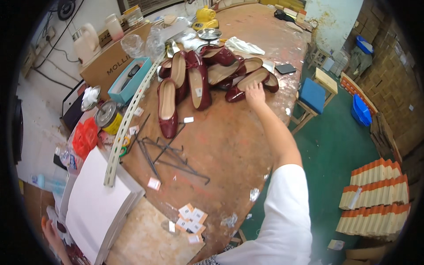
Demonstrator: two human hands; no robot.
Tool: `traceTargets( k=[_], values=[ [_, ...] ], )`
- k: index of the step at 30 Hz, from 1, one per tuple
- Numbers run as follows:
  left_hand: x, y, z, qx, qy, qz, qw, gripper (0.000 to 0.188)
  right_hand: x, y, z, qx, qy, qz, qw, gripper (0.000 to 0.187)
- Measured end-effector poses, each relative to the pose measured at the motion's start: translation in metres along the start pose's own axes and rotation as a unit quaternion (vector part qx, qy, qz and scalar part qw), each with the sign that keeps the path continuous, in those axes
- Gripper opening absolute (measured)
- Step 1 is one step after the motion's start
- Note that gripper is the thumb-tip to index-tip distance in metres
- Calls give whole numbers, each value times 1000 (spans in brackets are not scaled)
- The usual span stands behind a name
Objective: The person cleans the exterior of maroon patent leather shoes using a small orange brush and a white cloth. They wipe the shoes, insert paper tags into the insoles, and place tissue paper inside the shoes to maintain their shape. The person handles the shoes one at a time, moving them between a workbench and a pile of finished shoes.
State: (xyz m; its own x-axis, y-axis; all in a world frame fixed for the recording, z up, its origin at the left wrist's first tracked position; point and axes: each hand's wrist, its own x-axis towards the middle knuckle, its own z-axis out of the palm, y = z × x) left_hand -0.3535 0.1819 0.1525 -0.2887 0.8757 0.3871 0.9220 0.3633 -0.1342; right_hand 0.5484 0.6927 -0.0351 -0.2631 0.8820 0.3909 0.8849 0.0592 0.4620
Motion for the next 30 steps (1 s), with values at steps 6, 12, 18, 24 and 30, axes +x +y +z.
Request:
traceTargets(
  k=[6,12,18,24,30],
  values=[
    [100,395,4,-174,-68,237,953,36,8,-101,-74,268,-180,-139,936,36],
    [163,612,97,-240,-105,435,861,69,42,-15,-15,125,-79,65,987,17],
    [186,732,170,-485,-164,248,822,77,71,43,48,32,29,28,999,35],
    [148,727,152,-405,-189,218,867,48,15,4,43,157,20,-57,986,10],
    [86,653,110,-268,-303,399,823,33,-100,-42,-91,340,-129,-65,929,20]
  ],
)
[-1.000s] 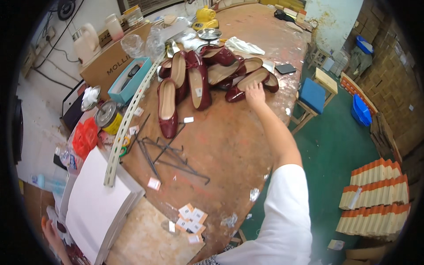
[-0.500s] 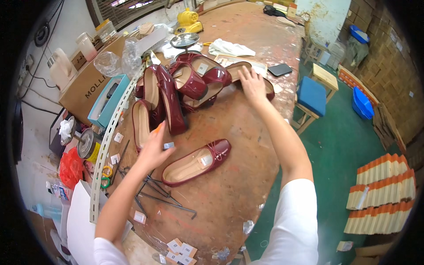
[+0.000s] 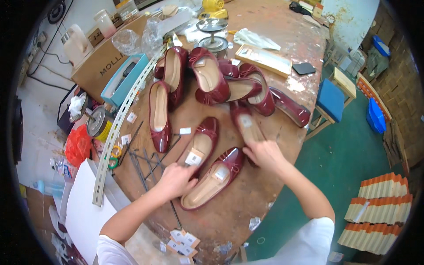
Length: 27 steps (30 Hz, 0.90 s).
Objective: The person cleans the exterior of maroon patent leather shoes using a small orange brush and a white cloth. They wipe the shoes, insert paper tags into the insoles, and place tissue paper inside the shoes to maintain their shape. The person handles the shoes one at a time, moving them between a workbench and a pile of finished shoes.
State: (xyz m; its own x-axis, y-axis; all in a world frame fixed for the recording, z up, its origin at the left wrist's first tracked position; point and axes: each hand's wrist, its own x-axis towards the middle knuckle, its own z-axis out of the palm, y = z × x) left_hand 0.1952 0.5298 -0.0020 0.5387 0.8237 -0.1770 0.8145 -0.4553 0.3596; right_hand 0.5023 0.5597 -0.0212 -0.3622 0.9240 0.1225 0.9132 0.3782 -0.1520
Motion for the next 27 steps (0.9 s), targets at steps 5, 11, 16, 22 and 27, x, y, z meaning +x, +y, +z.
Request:
traceTargets(
  k=[5,11,16,22,27],
  values=[
    [-52,22,-8,67,-61,29,996,34,-74,-38,-29,-2,-32,-2,999,22],
    [-41,34,29,12,109,-23,994,30,-111,-72,16,-68,32,61,995,34],
    [-156,75,-18,-91,213,-107,967,27,-110,-79,-17,102,56,91,989,30],
    [-413,105,40,-146,291,-483,813,38,-177,-284,-75,108,-25,-164,980,40],
    [-496,93,113,-125,274,-590,749,44,-246,-412,28,90,-67,-399,910,54]
  ],
)
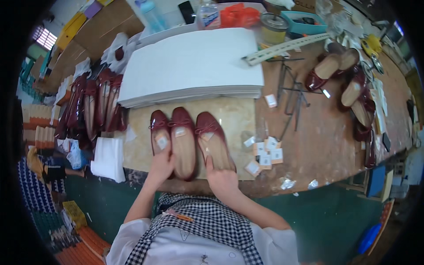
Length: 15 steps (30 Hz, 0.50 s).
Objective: The person cleans the exterior of maroon patent leather shoes using a small orange brush and a white cloth. They wipe the shoes, insert paper tags into the insoles, and place tissue paper inside the shoes to maintain their shape. The person handles the shoes one at a time, moving them between a workbench and a pile of finished shoes.
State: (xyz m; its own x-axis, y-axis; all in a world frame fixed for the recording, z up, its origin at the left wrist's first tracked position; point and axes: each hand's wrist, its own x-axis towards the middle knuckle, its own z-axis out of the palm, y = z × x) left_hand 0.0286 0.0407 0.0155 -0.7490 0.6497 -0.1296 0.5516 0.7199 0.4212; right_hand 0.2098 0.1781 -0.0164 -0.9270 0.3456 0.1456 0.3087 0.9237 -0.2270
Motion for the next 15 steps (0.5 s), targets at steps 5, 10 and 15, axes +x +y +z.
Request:
traceTargets(
  k=[5,10,15],
  values=[
    [113,42,-72,107,160,183,964,40,18,-18,5,-60,-92,10,994,56],
    [263,19,-57,185,170,136,958,55,16,-24,-56,84,-56,45,994,57],
    [246,27,-44,-23,239,221,945,36,16,-16,-66,276,84,146,946,59]
  ],
)
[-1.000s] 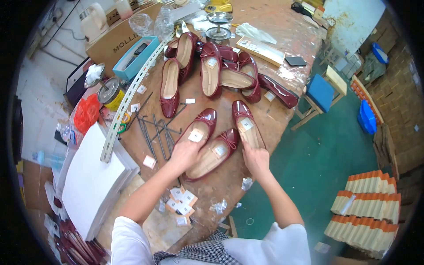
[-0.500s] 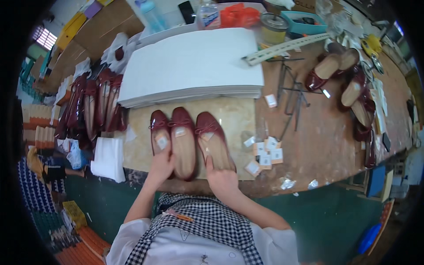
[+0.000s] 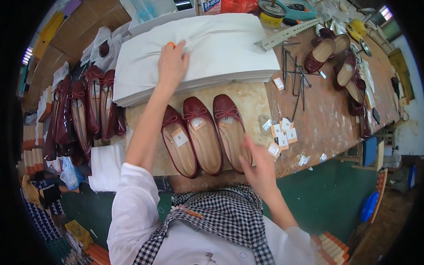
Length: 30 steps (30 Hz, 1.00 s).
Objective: The person cleans the exterior of maroon patent leather shoes using a small orange brush and a white cloth. They wipe the shoes, insert paper tags into the insoles, and place tissue paper inside the shoes to maintain their shape. The person handles the shoes one at a time, moving them between a workbench and a pile of finished shoes.
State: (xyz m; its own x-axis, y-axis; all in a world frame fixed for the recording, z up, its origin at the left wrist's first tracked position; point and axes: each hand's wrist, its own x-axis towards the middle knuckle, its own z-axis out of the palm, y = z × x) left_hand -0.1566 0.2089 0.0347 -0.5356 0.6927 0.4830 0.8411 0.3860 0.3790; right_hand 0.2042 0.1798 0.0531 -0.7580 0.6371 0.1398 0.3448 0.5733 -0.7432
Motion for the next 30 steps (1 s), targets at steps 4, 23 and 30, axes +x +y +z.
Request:
traceTargets(
  k=[4,23,30],
  values=[
    [-152,138,-83,-193,-226,297,908,19,6,35,12,613,74,276,737,58],
    [-185,131,9,-46,-279,114,952,43,42,72,-21,317,86,190,925,26],
    [-234,166,-28,-53,-396,108,910,65,58,43,24,-106,-47,-42,992,33]
  ],
)
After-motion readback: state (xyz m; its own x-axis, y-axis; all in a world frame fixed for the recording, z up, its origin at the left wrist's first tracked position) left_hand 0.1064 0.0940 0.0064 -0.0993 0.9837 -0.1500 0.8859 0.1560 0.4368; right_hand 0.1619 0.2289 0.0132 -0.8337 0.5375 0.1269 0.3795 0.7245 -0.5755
